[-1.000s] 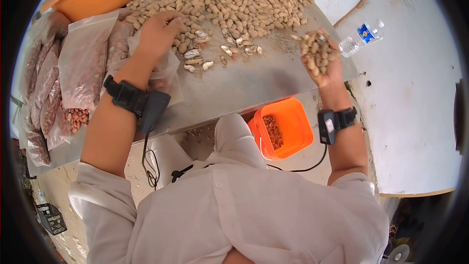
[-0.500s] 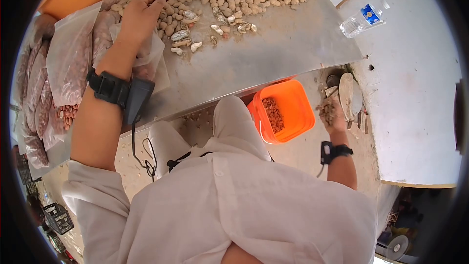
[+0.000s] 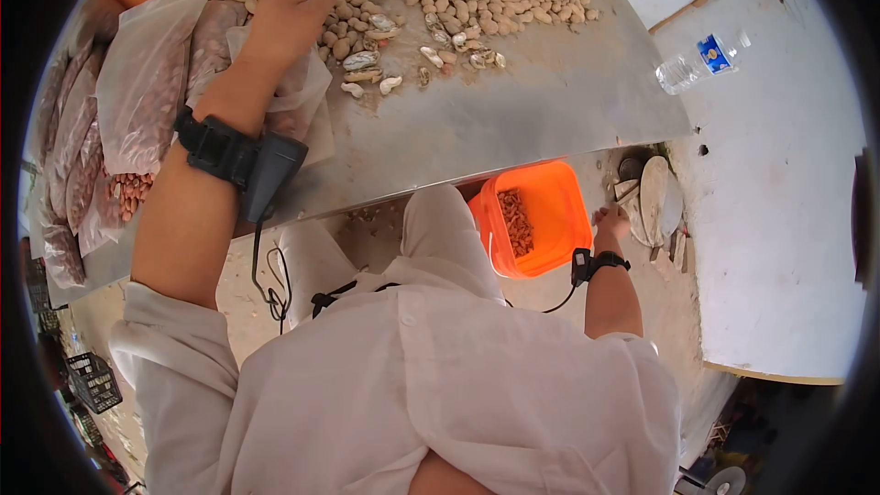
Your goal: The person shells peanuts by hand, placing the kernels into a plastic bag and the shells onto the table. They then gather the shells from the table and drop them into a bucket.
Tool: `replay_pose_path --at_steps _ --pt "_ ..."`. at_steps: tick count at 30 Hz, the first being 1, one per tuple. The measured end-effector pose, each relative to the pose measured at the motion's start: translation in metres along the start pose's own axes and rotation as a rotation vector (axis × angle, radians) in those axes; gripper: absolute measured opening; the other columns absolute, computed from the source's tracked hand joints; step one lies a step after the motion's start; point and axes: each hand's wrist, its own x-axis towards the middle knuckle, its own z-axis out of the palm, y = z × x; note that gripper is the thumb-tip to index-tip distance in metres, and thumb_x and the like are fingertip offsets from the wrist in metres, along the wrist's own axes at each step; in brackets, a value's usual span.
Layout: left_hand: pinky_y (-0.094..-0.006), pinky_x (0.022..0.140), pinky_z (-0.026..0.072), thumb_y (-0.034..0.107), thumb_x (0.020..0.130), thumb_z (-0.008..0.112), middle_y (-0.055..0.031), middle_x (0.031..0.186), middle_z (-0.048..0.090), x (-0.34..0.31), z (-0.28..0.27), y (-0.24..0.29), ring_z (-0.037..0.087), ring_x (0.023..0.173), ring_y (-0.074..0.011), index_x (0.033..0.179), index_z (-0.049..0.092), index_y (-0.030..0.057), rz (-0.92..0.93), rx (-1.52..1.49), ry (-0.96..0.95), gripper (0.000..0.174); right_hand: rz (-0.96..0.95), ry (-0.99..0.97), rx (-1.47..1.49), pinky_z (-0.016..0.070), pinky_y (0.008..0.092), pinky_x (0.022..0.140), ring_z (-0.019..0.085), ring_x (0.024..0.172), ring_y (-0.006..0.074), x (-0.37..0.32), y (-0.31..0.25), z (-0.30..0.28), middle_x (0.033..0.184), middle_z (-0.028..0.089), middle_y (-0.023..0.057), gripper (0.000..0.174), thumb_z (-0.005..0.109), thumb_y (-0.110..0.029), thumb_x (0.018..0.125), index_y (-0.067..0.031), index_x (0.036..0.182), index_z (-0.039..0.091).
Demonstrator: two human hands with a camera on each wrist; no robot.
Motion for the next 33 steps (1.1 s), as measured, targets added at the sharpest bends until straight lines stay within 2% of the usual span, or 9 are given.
replay_pose_path --at_steps 3,6,8,12,16,18,24,30,33 --pt "-0.0287 0.066 0.0472 0.022 0.082 0.055 -0.0057 0.075 0.064 -0.002 -0.003 0.003 0.059 0.069 -0.0150 0.097 0.067 0.0087 0.037 0.063 0.004 0.023 -0.212 0.247 -0.221 0.0453 0.0271 0.055 0.061 0.065 0.0175 0.002 -0.016 -0.012 0.078 0.064 0.0056 0.029 0.054 -0.025 0.088 -0.0024 0.105 0.060" --pt "-0.0304 0.065 0.0474 0.017 0.080 0.055 -0.0075 0.077 0.064 -0.008 -0.004 0.015 0.060 0.070 -0.0177 0.096 0.067 0.0104 0.020 0.100 -0.051 0.021 -0.580 0.518 -0.223 0.0351 0.0275 0.045 0.045 0.049 0.0108 0.027 -0.037 -0.020 0.060 0.053 0.0023 0.020 0.054 -0.019 0.088 -0.0012 0.086 0.064" --pt "-0.0312 0.066 0.0472 0.012 0.078 0.054 -0.0089 0.080 0.064 -0.007 -0.003 0.015 0.060 0.072 -0.0200 0.096 0.067 0.0115 0.038 0.164 -0.104 0.022 -0.535 0.180 0.284 0.0321 0.0250 0.045 0.041 0.050 0.0078 -0.037 -0.111 -0.006 0.057 0.047 -0.0014 0.019 0.055 -0.018 0.088 -0.0013 0.087 0.064" --pt "-0.0338 0.070 0.0464 0.002 0.073 0.051 -0.0117 0.085 0.060 -0.011 0.000 0.017 0.059 0.080 -0.0244 0.098 0.066 0.0104 0.091 0.150 -0.228 0.030 -0.830 -0.402 0.089 0.0351 0.0218 0.053 0.044 0.059 0.0065 -0.153 -0.225 0.038 0.064 0.047 -0.0022 0.014 0.056 -0.010 0.085 -0.0011 0.094 0.062" --pt "-0.0364 0.074 0.0465 0.001 0.074 0.051 -0.0130 0.091 0.058 -0.013 -0.001 0.026 0.058 0.085 -0.0283 0.103 0.064 0.0114 0.144 0.281 -0.347 0.034 -1.069 -0.991 -0.380 0.0456 0.0262 0.072 0.055 0.085 0.0135 -0.238 -0.290 0.096 0.091 0.058 0.0058 0.025 0.053 -0.002 0.081 -0.0007 0.106 0.059" --pt "-0.0373 0.076 0.0462 0.001 0.074 0.051 -0.0133 0.095 0.057 -0.016 0.006 0.017 0.058 0.089 -0.0298 0.106 0.063 0.0124 0.228 0.339 -0.313 0.036 -1.121 -1.074 -0.569 0.0460 0.0307 0.080 0.056 0.096 0.0218 -0.260 -0.306 0.125 0.106 0.057 0.0119 0.035 0.051 0.001 0.079 -0.0012 0.113 0.055" --pt "-0.0381 0.077 0.0436 -0.006 0.074 0.048 -0.0151 0.093 0.054 -0.020 0.010 0.015 0.053 0.087 -0.0328 0.106 0.063 0.0116 0.279 0.410 -0.381 0.040 -1.462 -0.968 -0.924 0.0421 0.0339 0.089 0.053 0.103 0.0334 -0.256 -0.304 0.194 0.112 0.053 0.0196 0.047 0.047 0.007 0.073 -0.0031 0.118 0.053" --pt "-0.0370 0.076 0.0438 -0.006 0.074 0.048 -0.0143 0.090 0.054 -0.021 0.007 0.027 0.054 0.085 -0.0318 0.103 0.065 0.0105 0.347 0.290 -0.516 0.037 -1.394 -1.220 -0.741 0.0430 0.0341 0.086 0.054 0.100 0.0314 -0.269 -0.300 0.195 0.111 0.053 0.0184 0.041 0.044 0.009 0.072 -0.0039 0.109 0.059" --pt "-0.0364 0.074 0.0441 -0.005 0.075 0.050 -0.0134 0.088 0.055 -0.021 0.011 0.028 0.054 0.083 -0.0307 0.100 0.065 0.0107 0.385 0.150 -0.395 0.034 -1.319 -1.202 -0.737 0.0424 0.0316 0.086 0.055 0.098 0.0255 -0.273 -0.318 0.199 0.108 0.054 0.0127 0.037 0.044 0.011 0.077 -0.0019 0.109 0.059"
